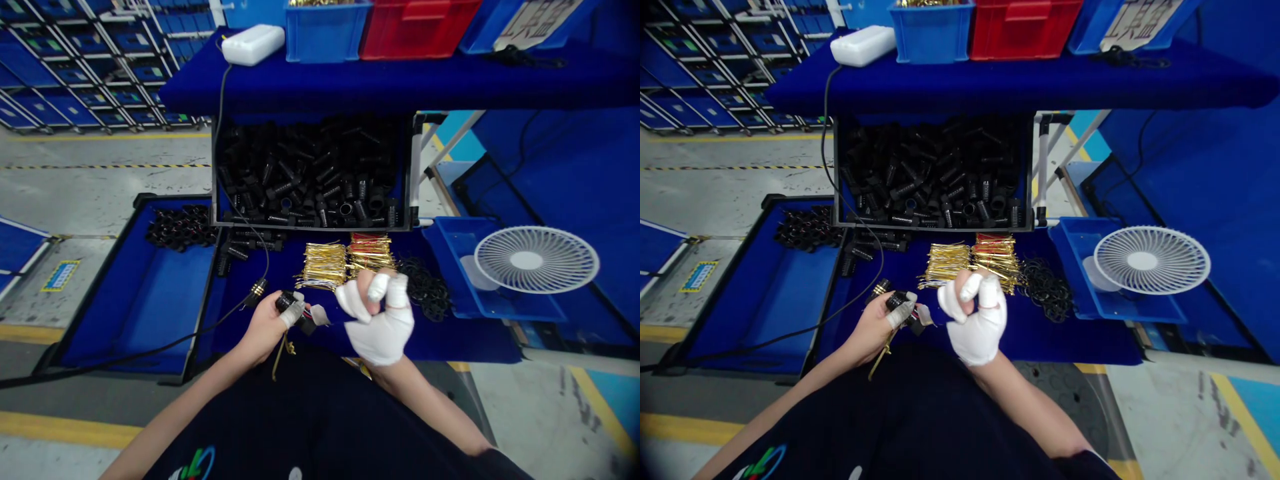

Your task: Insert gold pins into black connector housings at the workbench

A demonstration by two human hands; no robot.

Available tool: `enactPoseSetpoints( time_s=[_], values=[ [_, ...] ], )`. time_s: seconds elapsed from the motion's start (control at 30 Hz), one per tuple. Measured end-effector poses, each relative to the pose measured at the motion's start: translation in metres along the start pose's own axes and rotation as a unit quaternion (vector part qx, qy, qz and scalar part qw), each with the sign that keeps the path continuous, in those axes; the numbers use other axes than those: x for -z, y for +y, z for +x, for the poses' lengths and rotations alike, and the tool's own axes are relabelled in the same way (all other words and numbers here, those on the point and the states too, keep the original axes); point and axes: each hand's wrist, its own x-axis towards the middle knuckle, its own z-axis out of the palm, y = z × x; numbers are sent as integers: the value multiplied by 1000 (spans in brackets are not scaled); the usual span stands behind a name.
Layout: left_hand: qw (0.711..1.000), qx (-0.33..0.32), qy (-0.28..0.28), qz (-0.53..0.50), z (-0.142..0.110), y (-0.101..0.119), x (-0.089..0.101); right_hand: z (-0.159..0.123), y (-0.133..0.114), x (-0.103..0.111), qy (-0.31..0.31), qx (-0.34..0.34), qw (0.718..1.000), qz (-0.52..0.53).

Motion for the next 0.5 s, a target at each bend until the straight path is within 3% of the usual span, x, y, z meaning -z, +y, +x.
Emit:
enactPoseSetpoints(
  time_s=[0.13, 0.3, 0.5],
  values=[
    [999, 20, -13, 40, -4, 0, 1, -7, 24, 0, -16, -43, 999, 2],
    [989, 45, -5, 137, -9, 1, 2, -13, 34, -1, -99, -115, 987, -48],
    [990, 48, 1, 131, -9, 2, 3, -24, 42, 2, -69, -74, 989, -103]
  ],
)
